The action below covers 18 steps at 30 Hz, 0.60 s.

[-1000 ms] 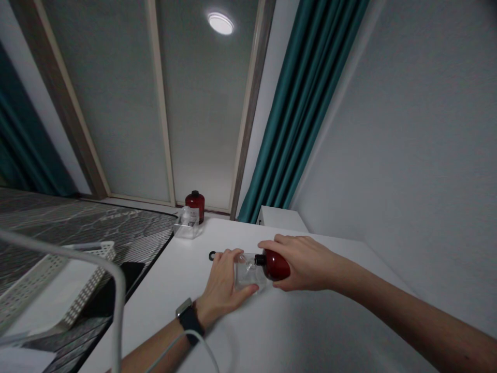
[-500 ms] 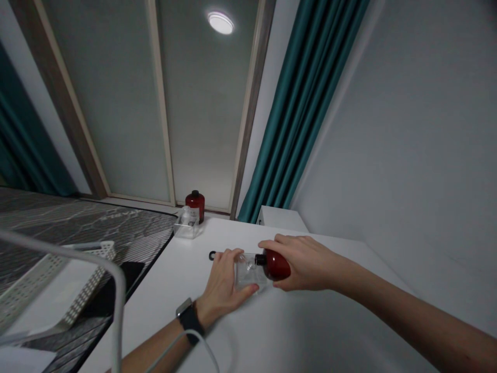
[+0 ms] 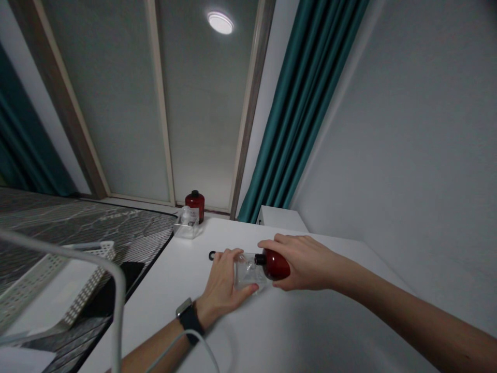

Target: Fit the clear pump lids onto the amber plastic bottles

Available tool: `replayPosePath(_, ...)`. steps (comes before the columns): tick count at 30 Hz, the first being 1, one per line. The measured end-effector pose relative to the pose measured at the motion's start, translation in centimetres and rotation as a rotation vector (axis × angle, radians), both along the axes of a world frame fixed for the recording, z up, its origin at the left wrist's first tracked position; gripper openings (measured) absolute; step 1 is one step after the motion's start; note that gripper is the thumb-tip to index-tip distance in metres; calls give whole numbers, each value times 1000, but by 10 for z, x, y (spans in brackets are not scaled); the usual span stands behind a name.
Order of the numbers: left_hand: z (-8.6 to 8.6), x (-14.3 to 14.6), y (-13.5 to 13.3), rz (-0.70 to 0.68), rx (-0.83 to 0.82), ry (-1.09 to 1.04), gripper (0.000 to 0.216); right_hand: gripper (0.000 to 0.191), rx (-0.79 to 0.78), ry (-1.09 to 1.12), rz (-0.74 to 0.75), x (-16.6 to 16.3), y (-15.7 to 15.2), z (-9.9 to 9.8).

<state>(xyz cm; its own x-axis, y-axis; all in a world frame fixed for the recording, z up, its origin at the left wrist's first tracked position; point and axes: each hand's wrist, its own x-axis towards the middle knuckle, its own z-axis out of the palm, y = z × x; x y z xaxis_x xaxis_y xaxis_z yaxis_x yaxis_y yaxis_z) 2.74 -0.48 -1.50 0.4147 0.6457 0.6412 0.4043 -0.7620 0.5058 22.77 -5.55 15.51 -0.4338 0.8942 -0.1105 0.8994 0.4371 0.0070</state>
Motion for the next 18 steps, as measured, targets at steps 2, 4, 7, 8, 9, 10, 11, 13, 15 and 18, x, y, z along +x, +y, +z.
replayPosePath(2, 0, 0, 0, -3, 6, 0, 63, 67, 0, -2, 1, 0, 0, 0)
replayPosePath(4, 0, 0, 1, -7, 16, 0, 63, 66, 2, -1, 9, 0, 0, 0)
replayPosePath(7, 0, 0, 0, -8, 2, 5, 64, 66, 6, -2, 13, 0, 0, -1)
replayPosePath(8, 0, 0, 0, -7, -4, 7, 64, 66, 8, -3, 11, 0, 0, -1)
replayPosePath(9, 0, 0, 0, -7, -9, 7, 63, 66, 9, -6, 8, 0, 0, -1)
replayPosePath(10, 1, 0, -1, -5, -10, 6, 63, 66, 9, -8, 6, 0, 0, -1)
replayPosePath(11, 1, 0, -1, -3, -9, 3, 63, 66, 9, -9, 6, 0, 0, -1)
replayPosePath(13, 1, 0, -1, 4, -9, -3, 62, 66, 10, -7, 8, 0, 0, -1)
replayPosePath(15, 1, 0, -1, 9, -10, -7, 62, 67, 9, -4, 11, 0, 1, -1)
replayPosePath(18, 1, 0, 0, 11, -6, -7, 63, 67, 12, 1, 15, 1, 1, -1)
